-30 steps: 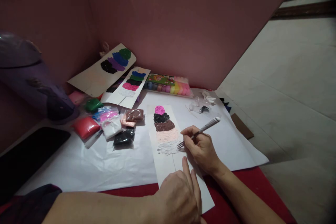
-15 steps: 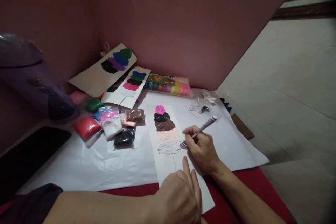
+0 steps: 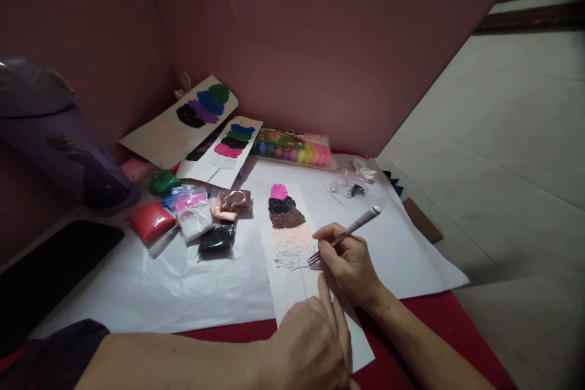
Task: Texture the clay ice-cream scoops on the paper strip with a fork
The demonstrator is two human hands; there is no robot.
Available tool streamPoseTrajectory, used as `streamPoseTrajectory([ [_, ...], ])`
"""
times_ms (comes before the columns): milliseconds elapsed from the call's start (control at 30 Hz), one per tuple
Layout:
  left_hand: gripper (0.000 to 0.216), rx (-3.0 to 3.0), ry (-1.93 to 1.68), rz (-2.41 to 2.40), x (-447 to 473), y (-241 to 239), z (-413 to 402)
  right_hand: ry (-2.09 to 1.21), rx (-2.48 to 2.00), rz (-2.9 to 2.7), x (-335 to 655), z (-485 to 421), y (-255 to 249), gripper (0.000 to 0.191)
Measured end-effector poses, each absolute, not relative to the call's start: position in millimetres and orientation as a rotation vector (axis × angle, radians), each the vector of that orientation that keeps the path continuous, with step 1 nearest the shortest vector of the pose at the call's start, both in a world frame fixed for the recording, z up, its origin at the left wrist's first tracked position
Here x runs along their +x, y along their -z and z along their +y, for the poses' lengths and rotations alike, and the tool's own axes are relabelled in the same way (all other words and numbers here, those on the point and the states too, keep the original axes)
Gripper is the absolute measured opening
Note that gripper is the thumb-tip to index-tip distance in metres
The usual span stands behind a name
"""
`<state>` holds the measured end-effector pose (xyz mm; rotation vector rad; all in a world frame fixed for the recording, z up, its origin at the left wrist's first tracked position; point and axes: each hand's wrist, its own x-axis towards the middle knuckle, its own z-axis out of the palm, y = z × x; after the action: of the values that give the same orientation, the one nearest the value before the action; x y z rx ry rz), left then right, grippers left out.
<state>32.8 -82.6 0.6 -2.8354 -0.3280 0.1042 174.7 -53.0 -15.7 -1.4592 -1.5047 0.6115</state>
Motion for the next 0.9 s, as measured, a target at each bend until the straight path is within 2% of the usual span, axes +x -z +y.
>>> streamPoseTrajectory([
  [133,0.065,-2.830,-0.130,-0.289,30,-10,-81,-0.650,-1.443,-1.541,171,-53,15,0.010],
  [533,0.068,-2.803,0.034,-0.362,31,17,-86,-0.572,-1.550,-1.543,175,-51,16,0.012],
  [900,0.069,-2.801,-0.045,-0.385,31,7,-85,-0.440,-1.594,-1.560,181,-48,16,0.012],
])
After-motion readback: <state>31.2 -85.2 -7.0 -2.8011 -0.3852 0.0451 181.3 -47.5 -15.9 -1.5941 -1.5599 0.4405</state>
